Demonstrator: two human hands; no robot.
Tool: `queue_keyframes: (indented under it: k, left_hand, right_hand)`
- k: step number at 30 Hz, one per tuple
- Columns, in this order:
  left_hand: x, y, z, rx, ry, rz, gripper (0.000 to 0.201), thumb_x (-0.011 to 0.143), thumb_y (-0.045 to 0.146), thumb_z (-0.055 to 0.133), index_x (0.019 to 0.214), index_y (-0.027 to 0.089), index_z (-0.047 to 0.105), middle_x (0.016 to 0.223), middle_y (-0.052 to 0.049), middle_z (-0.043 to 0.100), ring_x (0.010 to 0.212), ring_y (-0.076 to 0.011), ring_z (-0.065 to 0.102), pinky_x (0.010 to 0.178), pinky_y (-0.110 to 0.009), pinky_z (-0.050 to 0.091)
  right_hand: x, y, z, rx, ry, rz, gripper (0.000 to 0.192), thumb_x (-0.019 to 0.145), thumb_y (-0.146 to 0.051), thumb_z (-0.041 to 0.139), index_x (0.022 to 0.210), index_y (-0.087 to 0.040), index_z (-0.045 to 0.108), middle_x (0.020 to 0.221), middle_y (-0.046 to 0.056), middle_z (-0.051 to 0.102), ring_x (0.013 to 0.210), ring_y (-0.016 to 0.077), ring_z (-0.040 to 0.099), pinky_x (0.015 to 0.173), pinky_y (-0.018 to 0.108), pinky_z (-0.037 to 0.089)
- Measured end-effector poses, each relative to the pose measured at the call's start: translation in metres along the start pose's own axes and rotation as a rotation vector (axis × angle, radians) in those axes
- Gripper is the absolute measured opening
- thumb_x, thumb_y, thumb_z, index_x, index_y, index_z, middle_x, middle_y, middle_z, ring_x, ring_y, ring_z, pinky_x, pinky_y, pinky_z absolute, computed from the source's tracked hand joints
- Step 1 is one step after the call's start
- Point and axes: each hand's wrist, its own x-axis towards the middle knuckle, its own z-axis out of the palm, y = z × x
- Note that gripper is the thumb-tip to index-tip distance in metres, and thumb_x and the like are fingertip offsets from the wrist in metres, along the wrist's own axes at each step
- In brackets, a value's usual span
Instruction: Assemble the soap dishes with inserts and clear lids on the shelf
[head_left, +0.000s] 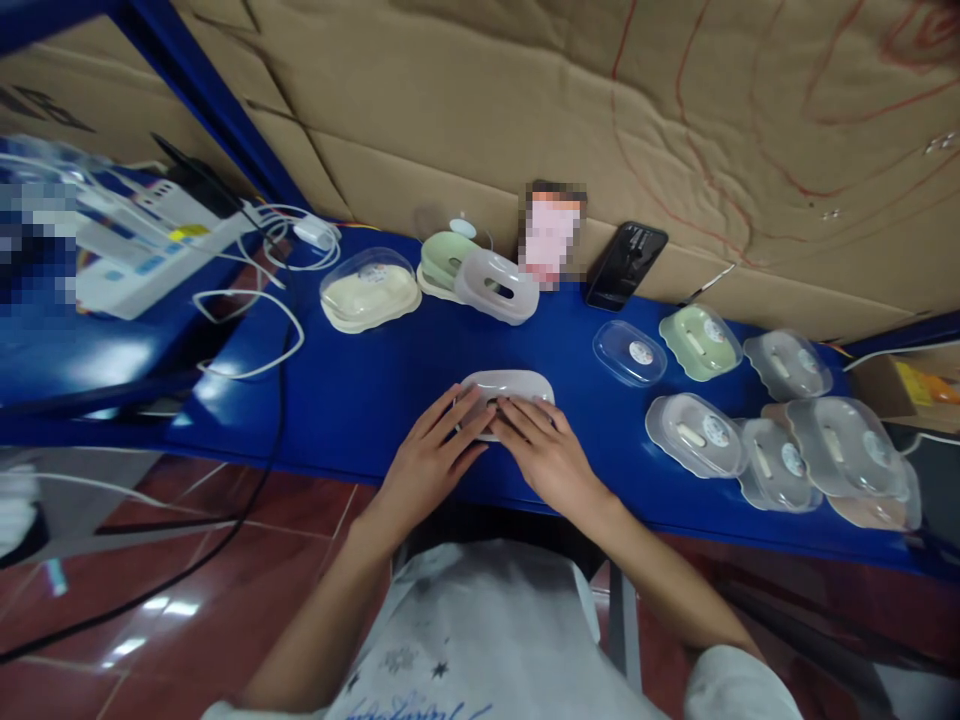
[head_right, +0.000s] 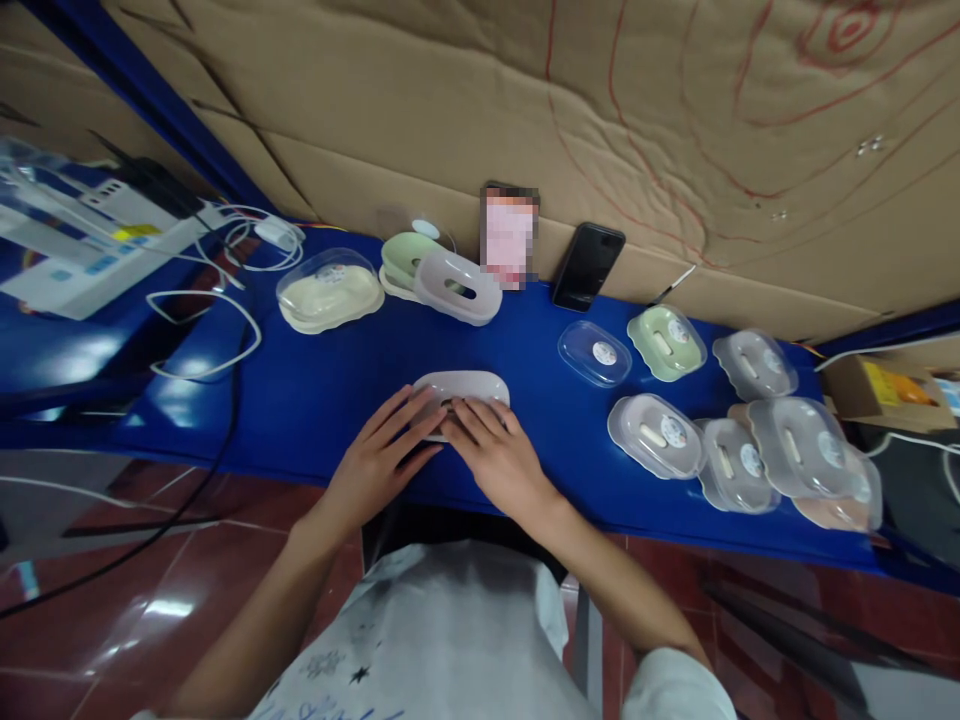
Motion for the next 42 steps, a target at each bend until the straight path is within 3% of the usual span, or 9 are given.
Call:
queue_keyframes:
  k: [7,12,15,18,20,23,29,35,42]
  left_hand:
    - [0.005,-0.007,0.001,-0.028,0.020,-0.003,0.052,0.107,0.022,0.067,0.157,0.025,0.055,0.160,-0.012,0.060,0.159,-0.0332,0.047,0.126,-0.058,0.051]
    - [0.007,-0.012,0.005,-0.055,-0.010,-0.040,0.042,0.107,0.025,0.067,0.149,0.025,0.061,0.160,-0.011,0.059,0.159,-0.0337,0.046,0.126,-0.058,0.051]
    - [0.006,-0.011,0.005,-0.049,0.001,-0.044,0.043,0.105,0.025,0.069,0.147,0.025,0.061,0.164,-0.015,0.053,0.159,-0.0355,0.046,0.126,-0.059,0.051]
    - [0.004,-0.009,0.003,-0.085,0.026,-0.063,0.041,0.104,0.028,0.072,0.143,0.024,0.062,0.171,-0.018,0.040,0.159,-0.0369,0.045,0.123,-0.058,0.054]
    - [0.003,-0.008,0.001,-0.142,0.040,-0.100,0.042,0.104,0.029,0.072,0.144,0.026,0.060,0.174,-0.018,0.035,0.159,-0.0363,0.045,0.122,-0.056,0.055]
    - [0.003,-0.008,-0.001,-0.224,0.032,-0.210,0.058,0.103,0.031,0.074,0.156,0.031,0.050,0.171,-0.015,0.042,0.156,-0.0337,0.050,0.123,-0.055,0.053]
    - [0.003,-0.011,0.004,-0.368,0.020,-0.352,0.085,0.099,0.038,0.078,0.170,0.033,0.032,0.164,-0.016,0.053,0.144,-0.0320,0.063,0.122,-0.052,0.054]
    - [0.002,-0.016,0.006,-0.362,0.018,-0.330,0.092,0.099,0.043,0.078,0.173,0.035,0.024,0.163,-0.016,0.052,0.149,-0.0321,0.058,0.119,-0.050,0.055]
    - [0.004,-0.014,0.000,-0.250,-0.015,-0.307,0.081,0.099,0.042,0.079,0.168,0.034,0.037,0.157,-0.014,0.053,0.147,-0.0326,0.058,0.123,-0.054,0.052]
  right_hand:
    - [-0.003,0.022,-0.007,0.094,0.033,0.049,0.042,0.115,-0.027,0.045,0.153,-0.022,0.063,0.162,0.011,0.061,0.152,0.0235,0.054,0.127,0.045,0.044]
    - [-0.013,0.082,-0.020,-0.076,0.099,0.637,0.057,0.113,-0.041,0.047,0.165,-0.018,0.048,0.175,0.020,0.039,0.165,0.0403,0.030,0.130,0.067,0.032]
    - [-0.020,0.095,-0.017,-0.122,0.079,0.770,0.062,0.111,-0.039,0.048,0.167,-0.012,0.045,0.169,0.029,0.044,0.158,0.0489,0.037,0.123,0.075,0.033]
    - [-0.026,0.091,-0.014,-0.076,0.036,0.650,0.053,0.111,-0.037,0.052,0.162,-0.023,0.054,0.160,0.021,0.058,0.149,0.0411,0.050,0.122,0.067,0.041]
    - [-0.030,0.087,-0.013,-0.010,-0.009,0.495,0.051,0.110,-0.041,0.057,0.160,-0.032,0.056,0.167,0.015,0.052,0.156,0.0399,0.045,0.123,0.069,0.040]
    - [-0.033,0.086,-0.018,0.105,0.036,0.428,0.051,0.111,-0.044,0.056,0.160,-0.033,0.056,0.172,0.013,0.047,0.162,0.0402,0.038,0.120,0.070,0.045]
    - [-0.020,0.054,-0.027,0.344,0.243,0.352,0.047,0.114,-0.035,0.052,0.160,-0.027,0.057,0.159,0.011,0.063,0.150,0.0258,0.057,0.126,0.048,0.048]
    - [-0.010,0.005,-0.010,0.098,0.133,0.157,0.042,0.111,-0.025,0.057,0.153,-0.029,0.065,0.163,0.009,0.060,0.156,0.0299,0.050,0.125,0.054,0.048]
    - [-0.011,0.009,-0.006,0.031,0.051,0.078,0.053,0.110,-0.018,0.056,0.161,-0.030,0.055,0.169,0.008,0.052,0.161,0.0294,0.043,0.132,0.058,0.039]
